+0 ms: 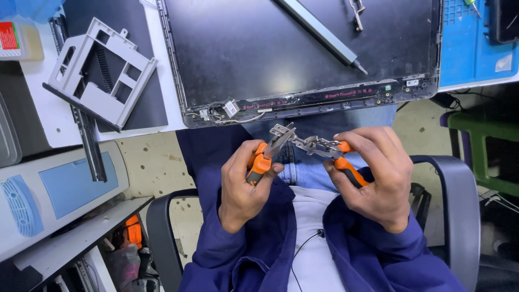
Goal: The person uses two pairs of pliers to bend and adjust small metal brackets on a disassembled laptop screen assembly. They repeatedly grip, bend, and release the brackets, placing them on the workbench between adjustments.
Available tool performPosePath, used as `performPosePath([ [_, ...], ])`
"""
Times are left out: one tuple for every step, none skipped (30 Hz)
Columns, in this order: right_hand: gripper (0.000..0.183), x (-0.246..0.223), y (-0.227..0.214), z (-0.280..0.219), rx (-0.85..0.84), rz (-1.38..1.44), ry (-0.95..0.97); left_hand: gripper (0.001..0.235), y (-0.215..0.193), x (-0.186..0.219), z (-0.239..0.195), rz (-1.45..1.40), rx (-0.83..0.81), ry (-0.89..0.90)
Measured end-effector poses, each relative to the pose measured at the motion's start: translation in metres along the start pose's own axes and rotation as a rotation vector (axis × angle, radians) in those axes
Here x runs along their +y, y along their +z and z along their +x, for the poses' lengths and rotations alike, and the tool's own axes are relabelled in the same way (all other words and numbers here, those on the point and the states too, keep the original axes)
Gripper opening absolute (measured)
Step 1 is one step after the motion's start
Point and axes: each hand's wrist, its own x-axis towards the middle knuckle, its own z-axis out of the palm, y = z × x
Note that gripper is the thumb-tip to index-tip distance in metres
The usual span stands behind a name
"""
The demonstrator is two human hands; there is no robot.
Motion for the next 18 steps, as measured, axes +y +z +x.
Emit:
performPosePath([
  [0.030, 0.0002, 0.0006, -0.0002, 0.015, -0.031, -0.022, 0.034, 0.0000, -0.0003, -0.0003, -0.002, 0.001, -0.007],
  [0.030, -0.0001, 0.0013, -0.0005, 0.014, -0.031, -0.021, 0.034, 0.0003, -0.0001, -0.0005, -0.002, 0.001, -0.007],
  [0.030, -0.0005, 0.0019, -0.0008, 0.024, -0.045, -0.031, 0.034, 0.0005, 0.0000, -0.0007, -0.002, 0.002, -0.009],
  [0.030, -0.0006, 0.0026, -0.0007, 0.034, -0.060, -0.042, 0.035, 0.0009, 0.0001, -0.0007, -0.002, 0.005, -0.009],
  [0.030, -0.0004, 0.0027, -0.0008, 0.033, -0.060, -0.044, 0.035, 0.0011, 0.0000, -0.0005, -0.003, 0.006, -0.009],
  [0.029, -0.0004, 0.0030, -0.0011, 0.042, -0.065, -0.047, 0.036, 0.0012, 0.0000, -0.0005, -0.002, 0.006, -0.009],
  [0.029, -0.0004, 0.0032, -0.0014, 0.052, -0.070, -0.050, 0.036, 0.0012, 0.0000, -0.0006, -0.001, 0.006, -0.009],
  [0.029, -0.0003, 0.0034, -0.0020, 0.051, -0.071, -0.050, 0.036, 0.0010, -0.0004, -0.0007, -0.002, 0.006, -0.010],
  [0.028, -0.0001, 0.0036, -0.0027, 0.061, -0.089, -0.058, 0.036, 0.0008, -0.0007, -0.0007, 0.000, 0.007, -0.010],
  [0.028, 0.0001, 0.0038, -0.0033, 0.070, -0.108, -0.066, 0.037, 0.0005, -0.0011, -0.0008, 0.003, 0.008, -0.009],
  [0.028, 0.0000, 0.0045, -0.0033, 0.070, -0.108, -0.066, 0.037, 0.0002, -0.0009, -0.0012, 0.003, 0.008, -0.010],
  [0.028, 0.0001, 0.0053, -0.0031, 0.087, -0.117, -0.081, 0.037, -0.0002, -0.0008, -0.0011, 0.001, 0.008, -0.010],
  [0.029, 0.0001, 0.0061, -0.0029, 0.105, -0.126, -0.095, 0.037, -0.0005, -0.0007, -0.0010, -0.001, 0.009, -0.011],
  [0.029, 0.0002, 0.0067, -0.0028, 0.105, -0.126, -0.094, 0.037, -0.0005, -0.0006, -0.0008, -0.001, 0.009, -0.011],
  [0.028, 0.0004, 0.0073, -0.0028, 0.117, -0.135, -0.104, 0.037, -0.0006, -0.0005, -0.0006, 0.001, 0.009, -0.009],
  [0.027, 0.0007, 0.0078, -0.0029, 0.128, -0.143, -0.115, 0.037, -0.0004, -0.0005, -0.0006, 0.002, 0.011, -0.007],
  [0.027, 0.0013, 0.0077, -0.0034, 0.127, -0.142, -0.115, 0.037, 0.0001, -0.0009, -0.0011, 0.002, 0.012, -0.008],
  [0.027, 0.0020, 0.0077, -0.0037, 0.133, -0.156, -0.125, 0.037, 0.0006, -0.0013, -0.0012, -0.002, 0.013, -0.010],
])
